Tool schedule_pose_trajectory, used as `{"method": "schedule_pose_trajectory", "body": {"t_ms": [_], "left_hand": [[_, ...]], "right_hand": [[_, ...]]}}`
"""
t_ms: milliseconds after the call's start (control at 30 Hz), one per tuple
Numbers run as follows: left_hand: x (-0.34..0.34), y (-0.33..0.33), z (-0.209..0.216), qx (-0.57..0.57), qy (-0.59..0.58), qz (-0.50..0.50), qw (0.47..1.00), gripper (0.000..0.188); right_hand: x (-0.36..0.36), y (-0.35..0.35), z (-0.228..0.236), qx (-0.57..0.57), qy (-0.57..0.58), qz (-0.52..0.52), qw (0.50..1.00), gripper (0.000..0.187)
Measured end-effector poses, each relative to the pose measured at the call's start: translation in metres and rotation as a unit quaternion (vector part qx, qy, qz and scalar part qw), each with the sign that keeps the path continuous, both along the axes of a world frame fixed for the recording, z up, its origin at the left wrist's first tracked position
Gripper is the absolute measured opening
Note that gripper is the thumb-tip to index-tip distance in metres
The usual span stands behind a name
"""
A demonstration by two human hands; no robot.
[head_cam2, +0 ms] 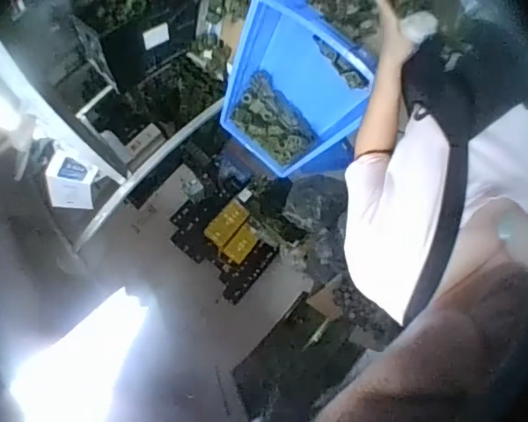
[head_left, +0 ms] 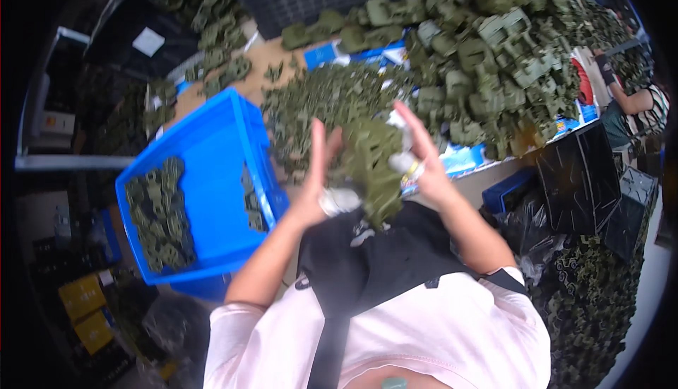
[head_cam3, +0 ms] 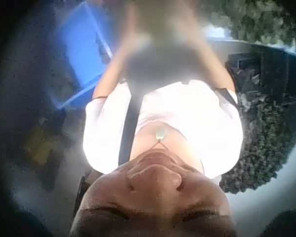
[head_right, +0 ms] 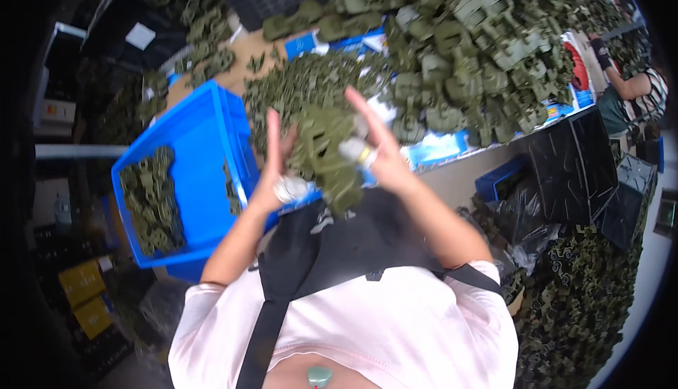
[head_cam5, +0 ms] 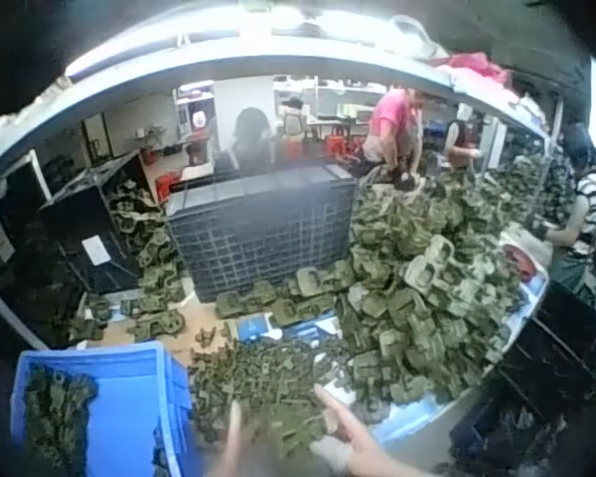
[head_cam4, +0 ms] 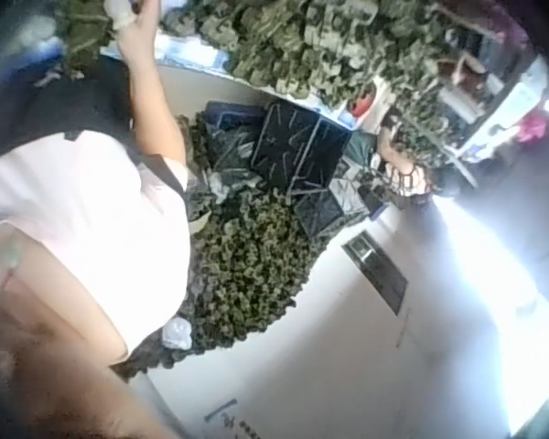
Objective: The person repeatedly picks up green fabric pouches and small plastic clips from a table, attaches the clips to the pouches, and places the assembled items into a blue bin. The process is continuous and repetitive throughout the clip.
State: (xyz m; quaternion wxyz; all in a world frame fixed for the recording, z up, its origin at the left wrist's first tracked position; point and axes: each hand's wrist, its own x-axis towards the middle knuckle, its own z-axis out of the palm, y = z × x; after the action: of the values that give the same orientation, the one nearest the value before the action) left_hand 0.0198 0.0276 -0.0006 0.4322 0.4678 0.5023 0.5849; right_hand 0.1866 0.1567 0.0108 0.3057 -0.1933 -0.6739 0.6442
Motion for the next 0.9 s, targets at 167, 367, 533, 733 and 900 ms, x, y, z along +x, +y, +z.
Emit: {"method": "schedule_pose_trajectory", "body": {"t_ms": [167,367,533,733,900], "left_hand": [[0.027,0.029,0.017,-0.057,0.037,-0.034,0.997,0.081],[0.055,0.073,0.045,-0.084,0.351,-0.161,0.919,0.086],[0.049,0.106,0.069,-0.047,0.062,-0.112,0.991,0.137],[0.087,0.150,0.061,0.182,0.266,-0.193,0.927,0.135],[0.127,0.176,0.074,0.217,0.301,-0.141,0.918,0.115]], "right_hand": [[0.026,0.022,0.025,0.313,-0.053,-0.041,0.947,0.078],[0.094,0.044,0.033,0.225,-0.120,0.055,0.965,0.091],[0.149,0.064,0.047,0.114,-0.061,-0.133,0.983,0.082],[0.205,0.121,0.070,0.181,-0.080,-0.096,0.976,0.071],[0.238,0.148,0.070,0.189,-0.034,-0.081,0.978,0.060]]}}
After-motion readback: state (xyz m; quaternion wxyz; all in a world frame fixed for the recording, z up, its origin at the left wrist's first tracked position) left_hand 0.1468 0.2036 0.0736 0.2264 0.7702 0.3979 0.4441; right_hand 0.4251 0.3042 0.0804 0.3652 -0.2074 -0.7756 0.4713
